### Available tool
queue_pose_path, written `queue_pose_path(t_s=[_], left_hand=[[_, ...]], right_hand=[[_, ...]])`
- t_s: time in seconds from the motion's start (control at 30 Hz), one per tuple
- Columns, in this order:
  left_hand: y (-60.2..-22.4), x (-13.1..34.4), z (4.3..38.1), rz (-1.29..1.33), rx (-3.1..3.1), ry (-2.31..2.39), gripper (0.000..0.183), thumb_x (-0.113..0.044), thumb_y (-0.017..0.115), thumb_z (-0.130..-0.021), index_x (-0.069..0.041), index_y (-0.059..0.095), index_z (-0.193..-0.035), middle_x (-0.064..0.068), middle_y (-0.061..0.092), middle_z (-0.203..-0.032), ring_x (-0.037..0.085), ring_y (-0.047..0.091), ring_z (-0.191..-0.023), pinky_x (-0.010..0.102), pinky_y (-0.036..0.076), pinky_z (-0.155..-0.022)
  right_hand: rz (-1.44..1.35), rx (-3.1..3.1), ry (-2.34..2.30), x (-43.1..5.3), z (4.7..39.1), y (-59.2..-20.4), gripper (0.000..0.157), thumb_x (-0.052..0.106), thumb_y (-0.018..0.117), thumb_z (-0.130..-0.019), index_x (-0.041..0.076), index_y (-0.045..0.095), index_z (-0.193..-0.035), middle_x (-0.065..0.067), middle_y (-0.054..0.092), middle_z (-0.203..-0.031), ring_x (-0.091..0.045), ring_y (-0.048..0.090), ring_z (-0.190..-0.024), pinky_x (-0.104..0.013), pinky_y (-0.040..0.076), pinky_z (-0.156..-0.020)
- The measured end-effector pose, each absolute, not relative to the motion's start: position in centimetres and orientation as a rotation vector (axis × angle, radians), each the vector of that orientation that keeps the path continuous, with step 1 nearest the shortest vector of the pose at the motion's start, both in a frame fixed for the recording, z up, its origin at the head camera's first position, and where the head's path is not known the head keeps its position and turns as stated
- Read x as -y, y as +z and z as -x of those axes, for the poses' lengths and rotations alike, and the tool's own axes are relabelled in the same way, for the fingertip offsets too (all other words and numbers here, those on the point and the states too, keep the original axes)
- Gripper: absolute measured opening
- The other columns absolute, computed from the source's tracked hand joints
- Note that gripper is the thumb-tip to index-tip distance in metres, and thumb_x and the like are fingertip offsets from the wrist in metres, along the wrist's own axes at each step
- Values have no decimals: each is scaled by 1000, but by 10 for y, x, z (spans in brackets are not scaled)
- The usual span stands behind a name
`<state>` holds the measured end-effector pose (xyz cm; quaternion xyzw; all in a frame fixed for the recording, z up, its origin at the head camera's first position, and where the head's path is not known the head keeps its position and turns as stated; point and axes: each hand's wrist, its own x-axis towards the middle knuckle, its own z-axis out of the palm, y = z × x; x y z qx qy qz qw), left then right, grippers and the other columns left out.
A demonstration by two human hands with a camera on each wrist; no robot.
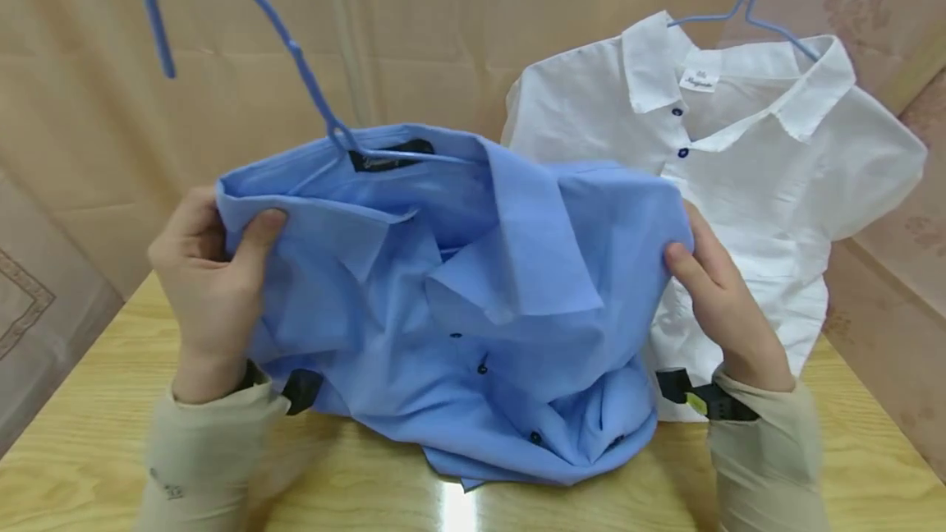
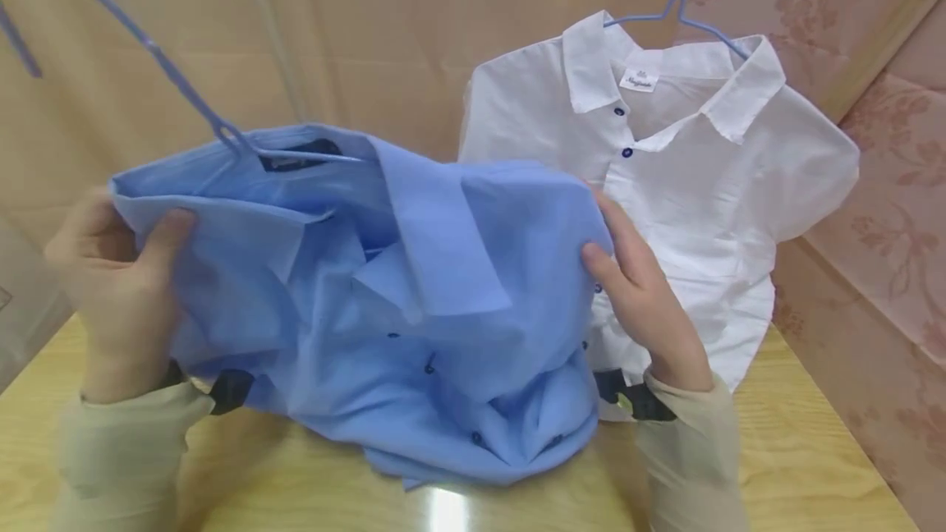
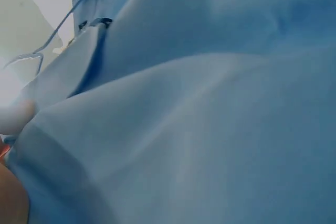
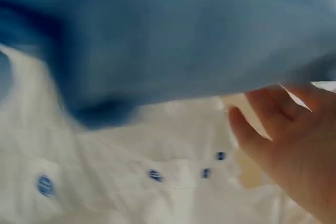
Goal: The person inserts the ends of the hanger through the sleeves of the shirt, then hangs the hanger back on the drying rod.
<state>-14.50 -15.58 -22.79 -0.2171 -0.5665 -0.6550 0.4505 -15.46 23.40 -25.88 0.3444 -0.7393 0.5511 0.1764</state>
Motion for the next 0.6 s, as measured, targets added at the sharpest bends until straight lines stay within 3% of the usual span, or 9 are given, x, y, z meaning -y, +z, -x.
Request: queue_pose_path(t_s=[0.13, 0.2, 0.33, 0.5, 0.6], left_hand=[[-218, 158, 141, 472, 1217, -1661, 21, 6, 75, -67, 15, 62, -83, 10, 64, -74, 16, 58, -69, 23, 44, -68], [-213, 160, 140, 425, 1161, -1657, 23, 6, 75, -66, 14, 63, -83, 11, 64, -74, 17, 58, -69, 24, 43, -69], [-209, 165, 141, 346, 1139, -1594, 19, 8, 72, -67, 13, 63, -84, 12, 65, -75, 19, 59, -71, 25, 43, -70], [-210, 174, 146, 323, 1132, -1538, 23, 5, 74, -66, 14, 63, -83, 14, 65, -75, 20, 58, -72, 26, 43, -71], [-212, 179, 149, 316, 1141, -1524, 27, 0, 77, -67, 13, 63, -86, 15, 64, -77, 21, 58, -74, 27, 43, -72]], right_hand=[[-1105, 2293, 1762, -241, 160, -269, 35, 18, 34, -99, 12, 39, -133, 3, 48, -123, -7, 42, -113, -16, 32, -91], [-1196, 2415, 1728, -242, 163, -271, 36, 10, 36, -97, 12, 38, -134, 3, 47, -126, -5, 44, -113, -16, 36, -91], [-1210, 2589, 1626, -242, 164, -271, 30, -3, 44, -92, 7, 48, -120, 5, 57, -111, -5, 55, -99, -18, 45, -81], [-915, 2499, 1533, -241, 161, -266, 21, -1, 46, -92, 10, 55, -107, 6, 60, -92, -4, 60, -81, -19, 49, -68], [-665, 2217, 1461, -238, 157, -259, 19, -4, 51, -88, 12, 58, -97, 7, 54, -79, -3, 51, -69, -15, 41, -61]])
